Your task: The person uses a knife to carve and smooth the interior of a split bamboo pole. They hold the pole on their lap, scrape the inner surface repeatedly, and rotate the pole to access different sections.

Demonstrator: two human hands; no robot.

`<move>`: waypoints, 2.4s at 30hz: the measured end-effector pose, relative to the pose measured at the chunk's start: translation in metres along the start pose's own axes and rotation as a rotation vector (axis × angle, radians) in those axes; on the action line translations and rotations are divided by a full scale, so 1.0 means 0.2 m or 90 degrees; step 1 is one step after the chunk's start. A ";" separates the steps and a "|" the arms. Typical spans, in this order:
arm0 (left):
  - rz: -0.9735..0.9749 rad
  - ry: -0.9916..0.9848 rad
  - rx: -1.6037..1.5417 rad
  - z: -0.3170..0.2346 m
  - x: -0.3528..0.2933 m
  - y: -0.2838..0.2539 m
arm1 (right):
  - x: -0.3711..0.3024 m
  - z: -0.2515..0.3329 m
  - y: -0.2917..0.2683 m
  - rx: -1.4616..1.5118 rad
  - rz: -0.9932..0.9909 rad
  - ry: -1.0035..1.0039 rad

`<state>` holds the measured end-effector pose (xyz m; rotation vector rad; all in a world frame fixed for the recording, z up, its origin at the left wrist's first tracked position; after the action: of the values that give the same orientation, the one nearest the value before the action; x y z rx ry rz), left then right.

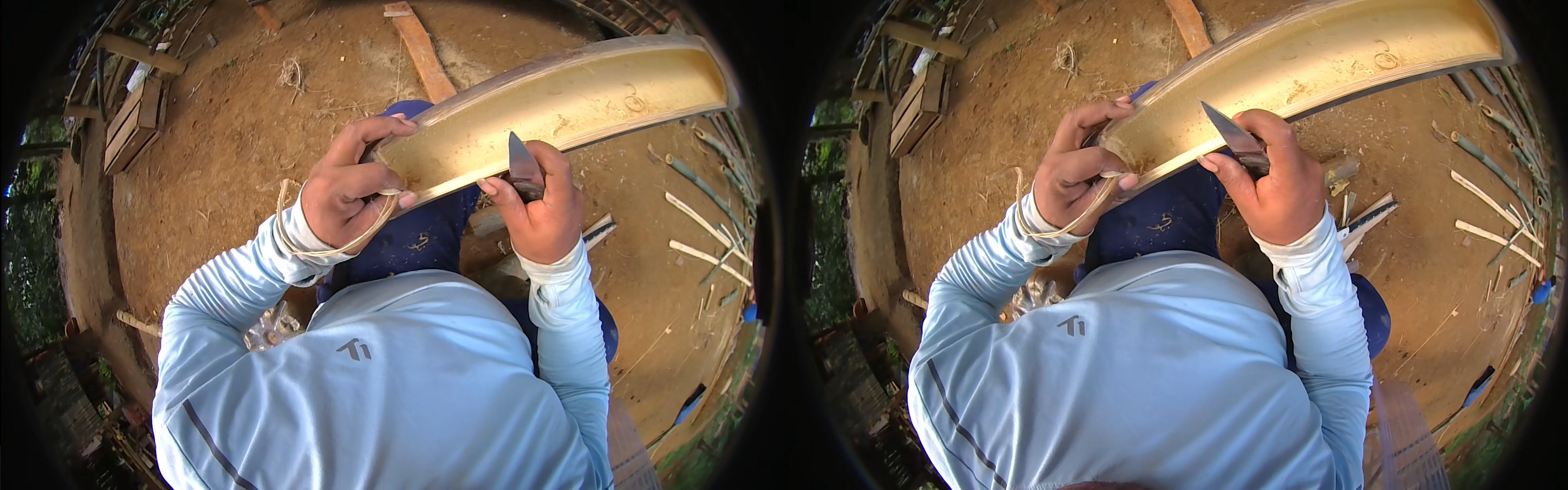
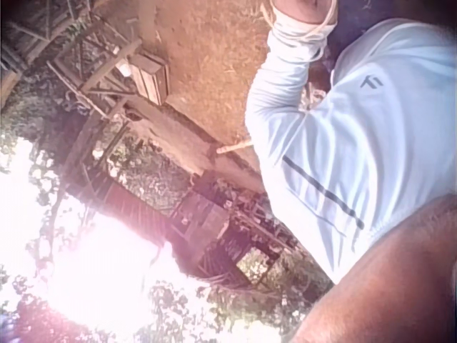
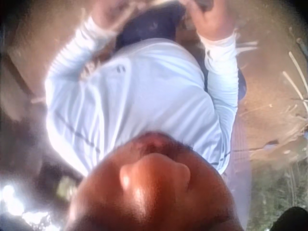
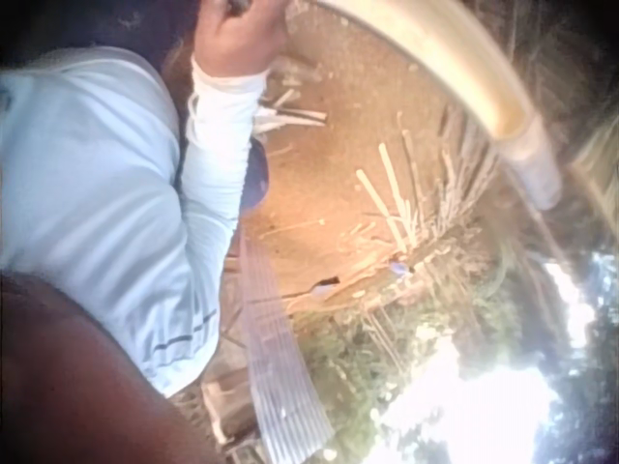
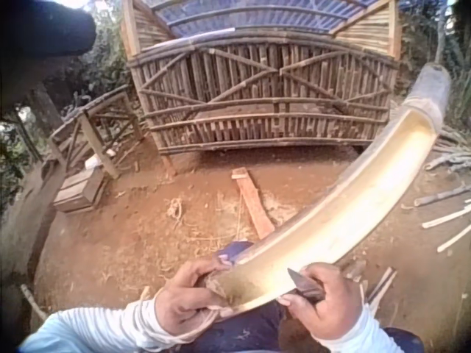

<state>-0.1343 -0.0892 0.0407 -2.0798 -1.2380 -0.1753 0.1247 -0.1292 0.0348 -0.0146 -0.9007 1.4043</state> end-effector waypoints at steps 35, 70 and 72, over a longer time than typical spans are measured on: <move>0.410 -0.831 0.587 1.00 -0.56 -0.66 | 0.00 -0.01 0.01 -0.012 0.018 -0.033; 0.000 -0.257 0.311 -0.04 -0.17 0.03 | -0.27 0.37 -0.06 0.037 0.368 0.121; -0.005 -0.253 0.317 -0.05 -0.18 0.04 | -0.30 0.37 -0.07 0.060 0.372 0.128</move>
<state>-0.1450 -0.1236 0.0275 -1.7129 -1.3485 0.5182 0.1011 -0.2185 0.0605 -0.3664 -0.6857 1.9462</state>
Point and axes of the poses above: each hand's wrist, its own x-axis towards the middle knuckle, its own y-axis out of the palm, z = x × y, the point moved 1 cm from there along x, towards the middle knuckle, and after that the axes turned 4 degrees about -y, right-handed, at the moved point
